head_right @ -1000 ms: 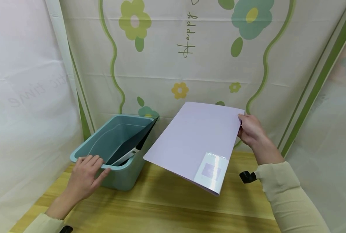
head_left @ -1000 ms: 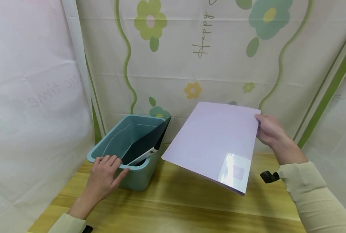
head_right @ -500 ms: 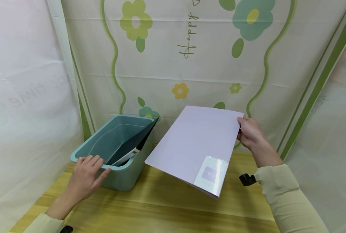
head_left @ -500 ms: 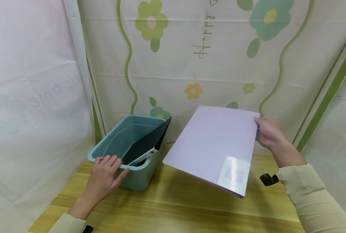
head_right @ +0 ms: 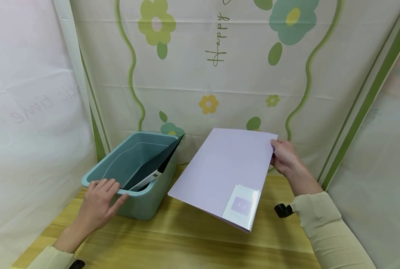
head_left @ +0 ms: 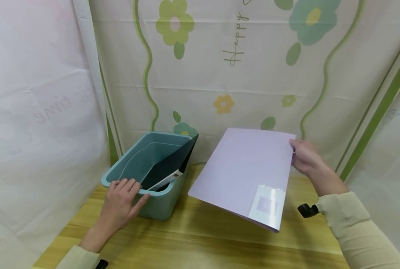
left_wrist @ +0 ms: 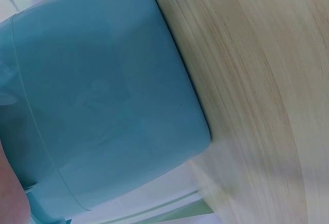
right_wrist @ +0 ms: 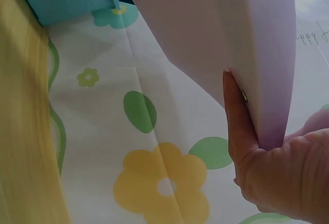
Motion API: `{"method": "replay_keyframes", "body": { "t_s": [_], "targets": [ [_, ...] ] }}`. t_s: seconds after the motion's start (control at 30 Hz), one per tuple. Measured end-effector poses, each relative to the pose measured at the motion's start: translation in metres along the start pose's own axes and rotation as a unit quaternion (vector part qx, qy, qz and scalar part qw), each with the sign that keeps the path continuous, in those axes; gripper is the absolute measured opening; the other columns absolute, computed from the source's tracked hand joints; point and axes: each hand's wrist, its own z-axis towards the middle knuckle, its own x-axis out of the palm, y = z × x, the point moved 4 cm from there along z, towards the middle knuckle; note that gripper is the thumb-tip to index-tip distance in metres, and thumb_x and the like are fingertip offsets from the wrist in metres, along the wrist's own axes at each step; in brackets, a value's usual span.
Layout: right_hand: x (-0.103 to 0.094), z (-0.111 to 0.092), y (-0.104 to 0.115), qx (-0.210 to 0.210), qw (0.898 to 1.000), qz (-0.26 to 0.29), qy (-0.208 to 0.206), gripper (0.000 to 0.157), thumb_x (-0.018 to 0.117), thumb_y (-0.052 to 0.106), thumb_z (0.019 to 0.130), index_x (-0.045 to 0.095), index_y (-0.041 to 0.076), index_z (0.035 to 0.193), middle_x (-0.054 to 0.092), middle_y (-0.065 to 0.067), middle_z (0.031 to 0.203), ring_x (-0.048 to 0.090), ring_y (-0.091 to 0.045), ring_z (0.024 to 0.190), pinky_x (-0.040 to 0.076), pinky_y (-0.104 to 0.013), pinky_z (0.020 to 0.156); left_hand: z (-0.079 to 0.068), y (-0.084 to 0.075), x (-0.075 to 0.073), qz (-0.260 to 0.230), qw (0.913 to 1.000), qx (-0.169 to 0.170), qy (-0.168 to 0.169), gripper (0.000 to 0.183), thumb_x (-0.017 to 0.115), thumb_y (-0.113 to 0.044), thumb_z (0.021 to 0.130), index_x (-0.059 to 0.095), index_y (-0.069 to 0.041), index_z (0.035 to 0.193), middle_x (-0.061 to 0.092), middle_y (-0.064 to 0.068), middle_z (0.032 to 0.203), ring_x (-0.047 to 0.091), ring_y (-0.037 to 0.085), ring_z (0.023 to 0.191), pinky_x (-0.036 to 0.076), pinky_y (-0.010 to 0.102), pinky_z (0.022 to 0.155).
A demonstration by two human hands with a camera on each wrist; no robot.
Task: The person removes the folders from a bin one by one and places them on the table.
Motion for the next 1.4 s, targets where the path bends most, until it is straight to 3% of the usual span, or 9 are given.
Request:
{"method": "replay_keyframes", "body": {
  "t_s": [0.23,0.63,1.4],
  "targets": [
    [-0.001,0.004,-0.013,0.007,1.0,0.001,-0.012,0.023,0.033,0.023,0.112,0.04,0.002,0.121,0.054,0.0,0.112,0.06,-0.009,0.096,0.054,-0.027,0.083,0.0,0.0,0.0,-0.003,1.0,0.002,-0.003,0.042,0.049,-0.053,0.103,0.054,-0.014,0.085,0.052,0.001,0.082,0.051,0.025,0.081,0.04,0.049,0.08],
    [0.009,0.013,-0.031,0.004,0.999,-0.04,-0.006,0.025,0.029,0.023,0.112,0.039,0.001,0.119,0.051,-0.001,0.108,0.058,-0.008,0.093,0.053,-0.028,0.082,0.001,0.0,-0.001,-0.001,1.0,0.001,-0.004,0.044,0.048,-0.054,0.103,0.054,-0.014,0.086,0.052,0.001,0.082,0.051,0.025,0.081,0.04,0.049,0.08],
    [0.022,0.022,-0.056,0.024,0.998,-0.049,-0.008,0.028,0.026,0.023,0.112,0.039,0.001,0.123,0.05,-0.005,0.112,0.06,-0.011,0.093,0.054,-0.03,0.082,0.001,0.0,0.0,-0.001,1.0,-0.003,0.001,0.044,0.048,-0.053,0.103,0.055,-0.013,0.086,0.054,0.002,0.084,0.052,0.026,0.082,0.04,0.049,0.081]
  ]
}}
